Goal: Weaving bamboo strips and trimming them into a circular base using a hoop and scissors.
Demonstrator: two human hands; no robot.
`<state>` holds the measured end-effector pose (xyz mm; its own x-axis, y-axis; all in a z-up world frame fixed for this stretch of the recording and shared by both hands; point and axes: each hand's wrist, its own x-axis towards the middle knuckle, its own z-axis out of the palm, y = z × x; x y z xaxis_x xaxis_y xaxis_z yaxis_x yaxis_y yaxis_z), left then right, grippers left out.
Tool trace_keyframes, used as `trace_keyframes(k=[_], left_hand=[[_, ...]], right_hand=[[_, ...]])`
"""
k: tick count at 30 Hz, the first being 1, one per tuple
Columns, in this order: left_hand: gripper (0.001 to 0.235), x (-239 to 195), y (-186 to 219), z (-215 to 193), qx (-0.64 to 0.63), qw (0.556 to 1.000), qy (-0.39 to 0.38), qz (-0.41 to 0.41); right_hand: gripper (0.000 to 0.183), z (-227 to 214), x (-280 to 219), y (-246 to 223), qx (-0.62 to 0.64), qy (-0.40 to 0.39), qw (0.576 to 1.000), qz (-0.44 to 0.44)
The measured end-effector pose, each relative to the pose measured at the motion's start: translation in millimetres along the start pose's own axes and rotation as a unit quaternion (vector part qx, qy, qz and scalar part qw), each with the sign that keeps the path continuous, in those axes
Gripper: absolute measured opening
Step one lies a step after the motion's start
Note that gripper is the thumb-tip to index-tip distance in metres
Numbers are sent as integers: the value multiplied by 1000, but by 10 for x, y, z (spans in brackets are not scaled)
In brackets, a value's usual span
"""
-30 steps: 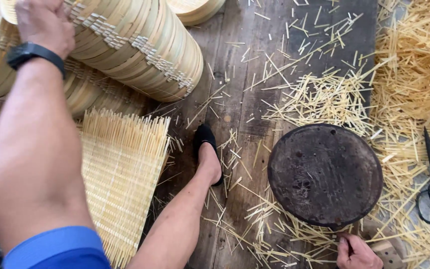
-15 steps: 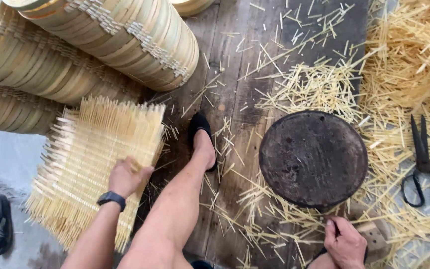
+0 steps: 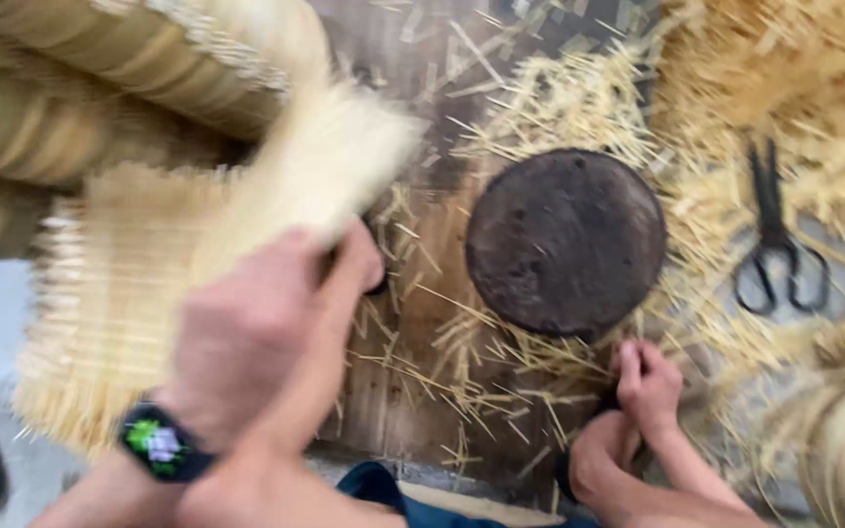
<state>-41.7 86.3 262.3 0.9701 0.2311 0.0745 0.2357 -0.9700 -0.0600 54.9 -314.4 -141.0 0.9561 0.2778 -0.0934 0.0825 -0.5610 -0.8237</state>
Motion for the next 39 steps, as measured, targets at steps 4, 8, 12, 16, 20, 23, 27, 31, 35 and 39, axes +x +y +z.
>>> trace_keyframes(k=[4, 8, 12, 16, 20, 23, 27, 31, 35, 39], left_hand=[[36, 247, 775, 891, -163, 956, 43, 240], [44, 157, 1564, 2168, -191, 923, -15, 334], [50, 47, 1852, 2801, -260, 912, -75, 307], [49, 249, 1238, 3503, -272, 958, 82, 32], [61, 797, 308, 3321, -441, 812, -85, -373], [46, 814, 60, 3647, -601, 663, -173, -411], [30, 677, 22, 3588, -628, 610, -218, -432], [27, 783, 25, 3657, -632, 602, -240, -424], [28, 740, 15, 3739, -635, 623, -215, -404], [48, 746, 79, 3676, -645, 627, -163, -405]], right_hand=[[49, -292, 546, -65, 392, -40, 909, 140], [63, -767, 1239, -793, 539, -66, 784, 302], [40, -640, 1602, -440, 270, -157, 902, 299], [39, -631, 1660, -430, 304, -163, 895, 283], [38, -694, 1678, -417, 324, -163, 879, 310], [36, -690, 1758, -389, 293, -163, 885, 324], [41, -603, 1660, -135, 281, -165, 905, 271], [46, -822, 1481, -309, 13, -20, 979, 204], [37, -1698, 738, -597, -97, 145, 984, -24], [33, -2581, 33, -822, -510, 139, 848, 14]])
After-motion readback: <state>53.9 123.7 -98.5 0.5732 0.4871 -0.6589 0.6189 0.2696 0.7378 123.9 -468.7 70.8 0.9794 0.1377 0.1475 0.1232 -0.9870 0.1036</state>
